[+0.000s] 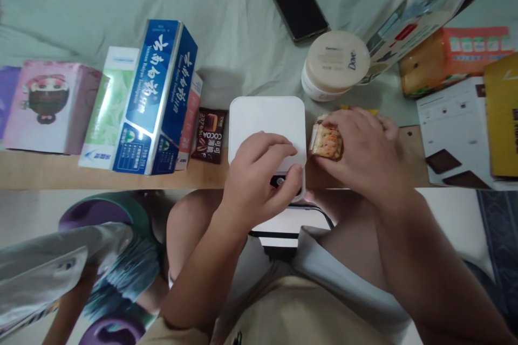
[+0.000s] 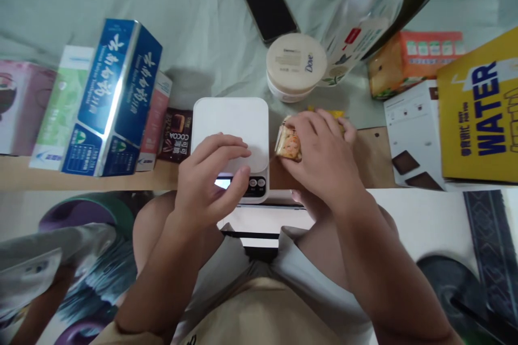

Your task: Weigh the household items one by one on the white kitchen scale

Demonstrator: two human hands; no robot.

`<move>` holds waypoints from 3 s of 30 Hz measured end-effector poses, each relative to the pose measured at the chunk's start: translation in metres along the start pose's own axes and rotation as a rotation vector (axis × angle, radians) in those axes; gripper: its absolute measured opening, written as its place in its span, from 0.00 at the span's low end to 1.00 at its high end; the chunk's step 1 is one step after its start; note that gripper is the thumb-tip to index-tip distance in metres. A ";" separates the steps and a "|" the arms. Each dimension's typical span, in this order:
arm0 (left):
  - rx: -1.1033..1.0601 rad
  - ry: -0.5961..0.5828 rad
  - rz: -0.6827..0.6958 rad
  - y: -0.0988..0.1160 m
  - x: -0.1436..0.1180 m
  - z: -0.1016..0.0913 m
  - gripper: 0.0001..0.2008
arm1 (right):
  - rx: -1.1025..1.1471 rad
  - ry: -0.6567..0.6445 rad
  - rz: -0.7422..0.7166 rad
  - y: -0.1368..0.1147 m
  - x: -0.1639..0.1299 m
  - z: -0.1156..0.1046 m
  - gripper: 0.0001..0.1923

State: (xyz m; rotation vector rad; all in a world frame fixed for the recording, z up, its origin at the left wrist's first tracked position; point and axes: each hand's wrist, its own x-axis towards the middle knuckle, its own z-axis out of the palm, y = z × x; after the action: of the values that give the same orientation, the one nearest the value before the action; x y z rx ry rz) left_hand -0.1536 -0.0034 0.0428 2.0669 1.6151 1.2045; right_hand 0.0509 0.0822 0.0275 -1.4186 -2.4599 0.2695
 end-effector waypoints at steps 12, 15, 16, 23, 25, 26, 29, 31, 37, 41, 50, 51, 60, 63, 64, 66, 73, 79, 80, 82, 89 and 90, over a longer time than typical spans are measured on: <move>-0.054 0.028 -0.065 0.000 0.000 -0.007 0.06 | 0.190 0.257 -0.220 -0.027 -0.001 -0.004 0.24; -0.027 0.055 -0.089 -0.001 0.001 -0.008 0.04 | 0.223 0.219 -0.245 -0.041 0.001 0.001 0.23; -0.015 0.076 -0.102 -0.001 0.001 -0.009 0.03 | 0.236 0.204 -0.253 -0.044 0.002 0.002 0.23; 0.092 0.197 -0.229 -0.011 -0.003 -0.015 0.05 | 0.277 0.142 -0.294 -0.056 0.012 0.016 0.26; 0.099 0.208 -0.246 -0.013 -0.004 -0.016 0.05 | 0.272 0.142 -0.295 -0.058 0.013 0.020 0.27; 0.101 0.215 -0.252 -0.015 -0.005 -0.017 0.05 | 0.268 0.132 -0.289 -0.058 0.013 0.022 0.27; 0.101 0.229 -0.260 -0.018 -0.006 -0.018 0.05 | 0.278 0.118 -0.270 -0.055 0.014 0.023 0.29; 0.095 0.239 -0.265 -0.019 -0.006 -0.019 0.05 | 0.311 0.163 -0.265 -0.050 0.015 0.022 0.28; 0.064 0.234 -0.285 -0.022 -0.006 -0.022 0.06 | 0.377 0.252 -0.196 -0.034 0.017 0.020 0.19; 0.066 0.188 -0.275 -0.023 -0.005 -0.023 0.06 | 0.406 0.246 -0.172 -0.034 0.016 0.020 0.19; 0.066 0.207 -0.265 -0.026 -0.004 -0.023 0.06 | 0.403 0.230 -0.157 -0.038 0.017 0.021 0.18; 0.068 0.207 -0.262 -0.027 -0.003 -0.023 0.06 | 0.399 0.232 -0.154 -0.038 0.017 0.021 0.18; 0.065 0.189 -0.260 -0.028 -0.002 -0.025 0.07 | 0.420 0.217 -0.113 -0.042 0.020 0.023 0.18; 0.086 0.207 -0.297 -0.030 -0.003 -0.028 0.07 | 0.416 0.234 -0.097 -0.042 0.020 0.024 0.17; 0.088 0.204 -0.293 -0.030 -0.003 -0.029 0.07 | 0.412 0.238 -0.095 -0.042 0.020 0.025 0.17; 0.085 0.167 -0.249 -0.029 -0.002 -0.030 0.07 | 0.402 0.236 -0.095 -0.044 0.020 0.025 0.18; 0.118 0.135 -0.200 -0.026 0.000 -0.024 0.04 | 0.323 0.219 -0.134 -0.050 0.018 0.026 0.17; 0.077 0.253 -0.278 -0.022 -0.004 -0.020 0.07 | 0.292 0.186 -0.253 -0.062 0.015 0.024 0.21; 0.069 0.275 -0.290 -0.021 -0.005 -0.020 0.10 | 0.294 0.174 -0.270 -0.067 0.015 0.023 0.22; 0.072 0.314 -0.309 -0.021 -0.007 -0.021 0.14 | 0.296 0.143 -0.286 -0.078 0.016 0.022 0.22; 0.095 0.349 -0.538 -0.018 -0.014 -0.040 0.18 | 0.240 -0.085 -0.306 -0.118 0.030 0.020 0.25; 0.090 0.330 -0.569 -0.017 -0.015 -0.042 0.20 | 0.227 -0.128 -0.302 -0.122 0.032 0.021 0.25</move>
State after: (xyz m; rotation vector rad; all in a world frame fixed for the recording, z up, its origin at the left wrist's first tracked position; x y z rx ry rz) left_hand -0.1967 -0.0230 0.0516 1.3341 2.2334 1.3080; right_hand -0.0707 0.0484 0.0492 -0.9511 -2.6022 0.5652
